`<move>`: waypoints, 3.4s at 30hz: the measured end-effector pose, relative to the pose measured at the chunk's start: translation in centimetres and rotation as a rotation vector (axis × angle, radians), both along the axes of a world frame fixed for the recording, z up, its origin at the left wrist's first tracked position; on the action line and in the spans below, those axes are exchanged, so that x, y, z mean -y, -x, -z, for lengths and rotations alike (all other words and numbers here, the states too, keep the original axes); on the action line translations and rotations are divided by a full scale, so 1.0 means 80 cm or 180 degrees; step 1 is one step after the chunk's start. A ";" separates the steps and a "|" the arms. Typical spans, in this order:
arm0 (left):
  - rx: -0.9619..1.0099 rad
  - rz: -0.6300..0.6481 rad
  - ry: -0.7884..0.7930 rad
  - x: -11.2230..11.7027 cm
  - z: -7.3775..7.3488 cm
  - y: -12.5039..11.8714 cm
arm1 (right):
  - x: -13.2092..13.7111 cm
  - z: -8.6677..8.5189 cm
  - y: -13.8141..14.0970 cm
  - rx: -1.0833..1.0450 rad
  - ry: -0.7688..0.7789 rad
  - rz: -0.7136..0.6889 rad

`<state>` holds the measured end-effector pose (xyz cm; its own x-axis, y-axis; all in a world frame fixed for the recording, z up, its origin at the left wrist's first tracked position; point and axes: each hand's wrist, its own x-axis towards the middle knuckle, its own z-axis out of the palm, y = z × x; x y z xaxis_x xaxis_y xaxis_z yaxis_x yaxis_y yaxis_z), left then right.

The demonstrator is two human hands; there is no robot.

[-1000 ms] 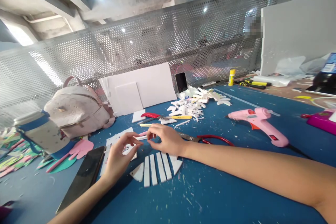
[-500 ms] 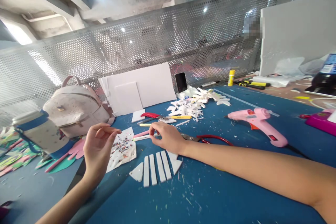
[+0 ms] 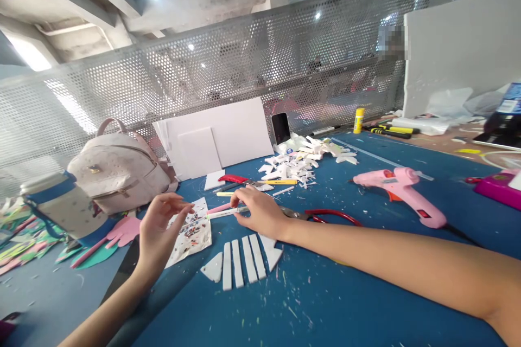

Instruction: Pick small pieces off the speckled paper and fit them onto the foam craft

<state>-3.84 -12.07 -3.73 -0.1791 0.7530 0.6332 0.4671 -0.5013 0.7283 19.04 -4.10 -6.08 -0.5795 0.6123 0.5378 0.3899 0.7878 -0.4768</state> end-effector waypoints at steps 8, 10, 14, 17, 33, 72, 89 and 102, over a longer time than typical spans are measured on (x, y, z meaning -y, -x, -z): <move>-0.1197 0.0043 0.0405 0.010 0.016 -0.025 | 0.005 -0.006 -0.001 -0.0164 0.0199 -0.0638; -0.1238 0.0126 0.0449 0.010 0.018 -0.031 | 0.005 -0.005 -0.001 -0.0191 0.0148 -0.0748; -0.1215 0.0188 0.0455 0.008 0.018 -0.037 | 0.001 0.000 0.000 -0.0239 0.0050 -0.0767; -0.1123 0.0278 0.0452 0.007 0.015 -0.038 | 0.000 0.002 0.001 -0.0227 0.0006 -0.0714; -0.1653 0.0514 0.1196 -0.020 0.035 -0.009 | 0.004 -0.006 0.003 -0.0217 0.0121 -0.0541; -0.0009 0.0835 0.0952 -0.003 0.027 -0.022 | 0.004 -0.001 0.000 -0.0151 -0.0243 -0.0882; -0.0005 0.0806 0.0937 -0.002 0.027 -0.024 | 0.004 -0.001 0.001 -0.0123 -0.0247 -0.0881; 0.0038 0.0814 0.0898 0.000 0.026 -0.029 | 0.005 -0.002 0.000 -0.0040 -0.0262 -0.0872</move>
<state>-1.48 -12.08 -5.82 0.0309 0.9187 0.3937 0.3434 -0.3797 0.8590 19.01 -4.51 -5.95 -0.7104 0.3878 0.5873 0.1515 0.8992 -0.4104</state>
